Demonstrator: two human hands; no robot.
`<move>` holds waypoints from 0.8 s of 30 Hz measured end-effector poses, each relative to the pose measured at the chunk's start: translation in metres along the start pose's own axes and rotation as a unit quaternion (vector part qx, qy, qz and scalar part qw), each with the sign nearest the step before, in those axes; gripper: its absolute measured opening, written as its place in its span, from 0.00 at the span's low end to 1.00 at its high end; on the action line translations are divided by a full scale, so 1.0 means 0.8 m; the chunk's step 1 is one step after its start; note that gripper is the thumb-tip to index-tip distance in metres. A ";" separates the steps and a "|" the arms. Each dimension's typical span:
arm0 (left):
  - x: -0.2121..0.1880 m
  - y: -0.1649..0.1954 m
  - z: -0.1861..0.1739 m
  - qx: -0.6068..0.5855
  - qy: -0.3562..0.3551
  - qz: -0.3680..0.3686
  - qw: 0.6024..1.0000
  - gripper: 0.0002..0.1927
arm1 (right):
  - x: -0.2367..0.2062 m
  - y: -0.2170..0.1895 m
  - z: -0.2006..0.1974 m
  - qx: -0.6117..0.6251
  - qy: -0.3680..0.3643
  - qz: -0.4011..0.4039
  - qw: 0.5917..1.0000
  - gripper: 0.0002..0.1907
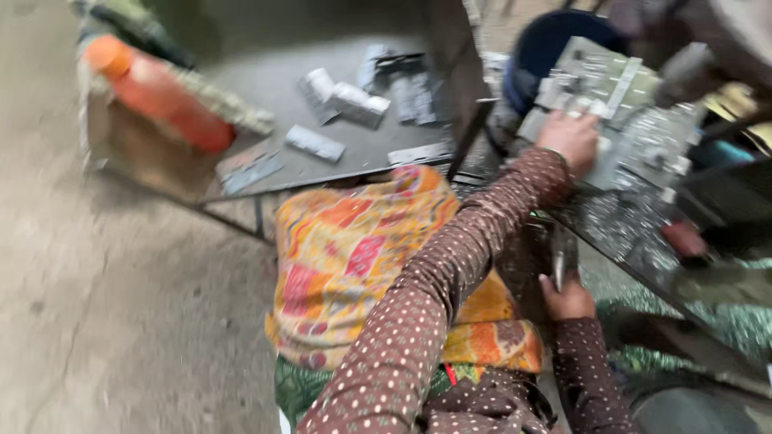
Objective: The person sits on the floor and repeatedly places metal hinge pieces under a drill press, activates the machine with a lever, and then removes the processed pieces to a metal bin. The person handles the hinge pieces one at a time and continues the cycle throughout the clip.
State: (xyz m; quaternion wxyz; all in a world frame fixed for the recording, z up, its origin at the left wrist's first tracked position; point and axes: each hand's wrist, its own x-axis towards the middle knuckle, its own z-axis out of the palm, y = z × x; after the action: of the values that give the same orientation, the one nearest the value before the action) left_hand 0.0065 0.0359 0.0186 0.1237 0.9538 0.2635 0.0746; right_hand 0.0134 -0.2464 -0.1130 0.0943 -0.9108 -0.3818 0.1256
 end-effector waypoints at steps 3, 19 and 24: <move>-0.031 -0.017 -0.008 -0.059 0.086 0.027 0.994 0.19 | -0.005 -0.001 0.018 0.042 0.012 0.014 0.999 0.29; -0.208 -0.275 0.046 -0.065 -0.020 -0.260 0.963 0.20 | 0.062 0.041 -0.073 -0.029 -0.128 0.044 0.990 0.33; -0.205 -0.272 0.041 -0.100 0.090 -0.235 0.963 0.21 | 0.070 0.054 -0.063 0.037 -0.172 0.090 0.980 0.32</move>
State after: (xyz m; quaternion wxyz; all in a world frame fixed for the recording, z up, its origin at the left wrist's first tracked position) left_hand -0.2315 0.1248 -0.0856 0.2080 0.8370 0.4819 0.1550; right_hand 0.0953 -0.2400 -0.0851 0.0493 -0.9020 -0.3039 0.3026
